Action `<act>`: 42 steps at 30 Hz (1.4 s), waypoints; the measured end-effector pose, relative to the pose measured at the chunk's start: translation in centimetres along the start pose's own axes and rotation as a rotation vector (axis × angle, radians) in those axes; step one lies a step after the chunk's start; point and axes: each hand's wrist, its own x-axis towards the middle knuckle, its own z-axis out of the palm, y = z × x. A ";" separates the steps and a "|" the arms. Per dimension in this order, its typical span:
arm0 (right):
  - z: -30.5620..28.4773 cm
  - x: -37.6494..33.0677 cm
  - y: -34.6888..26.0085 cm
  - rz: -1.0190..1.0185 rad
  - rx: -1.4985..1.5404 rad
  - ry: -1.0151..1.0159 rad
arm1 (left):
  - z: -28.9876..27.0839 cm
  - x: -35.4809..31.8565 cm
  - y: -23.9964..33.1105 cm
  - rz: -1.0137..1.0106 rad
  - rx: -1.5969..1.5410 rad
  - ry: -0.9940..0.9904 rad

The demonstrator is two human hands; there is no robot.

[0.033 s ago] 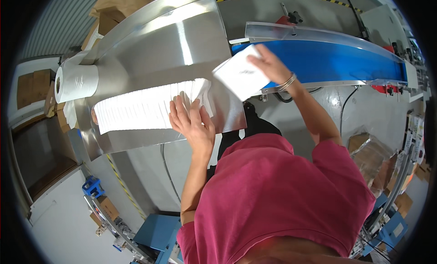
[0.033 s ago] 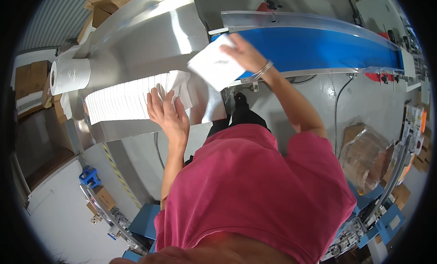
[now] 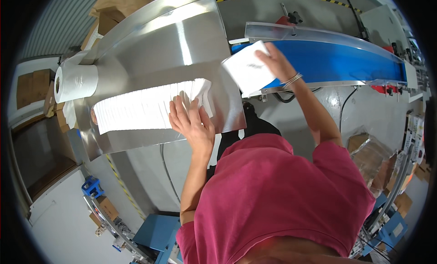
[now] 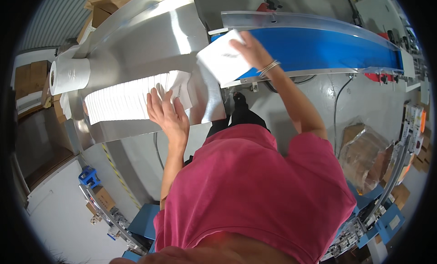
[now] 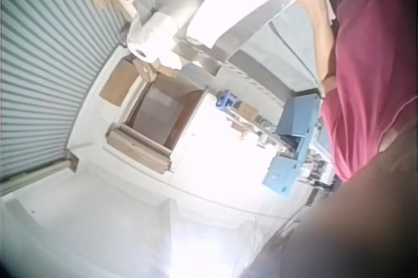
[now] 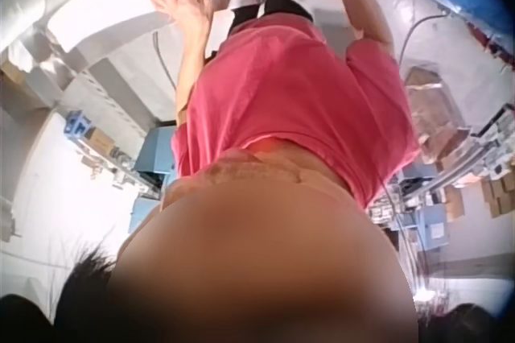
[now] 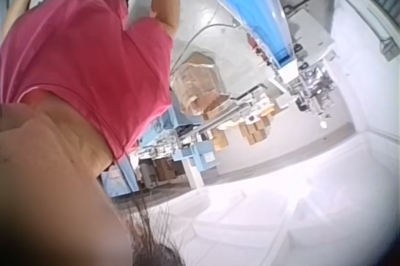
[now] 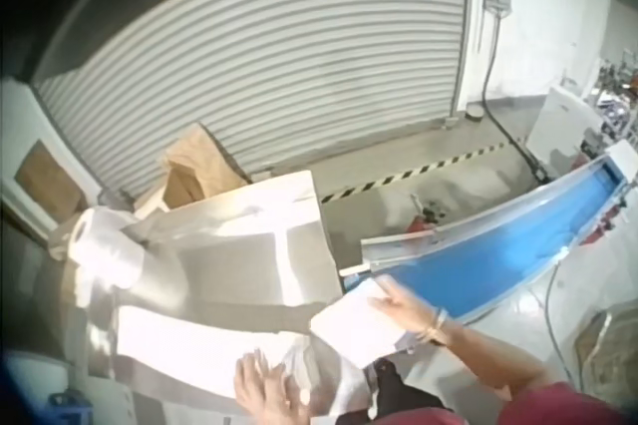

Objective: The recorder is packing stacks of folded paper napkins into a packaging machine or onto a conveyor belt.

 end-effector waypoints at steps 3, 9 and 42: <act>-4.7 -0.6 4.6 0.028 -0.625 0.282 | 0.5 0.4 0.4 -0.019 -0.009 0.034; -0.5 -1.5 -1.9 -0.425 -0.902 0.283 | 0.3 0.2 0.1 0.026 0.014 0.005; 7.2 -1.1 -2.1 -0.291 -0.172 -0.589 | -0.3 0.5 0.6 0.103 0.056 -0.165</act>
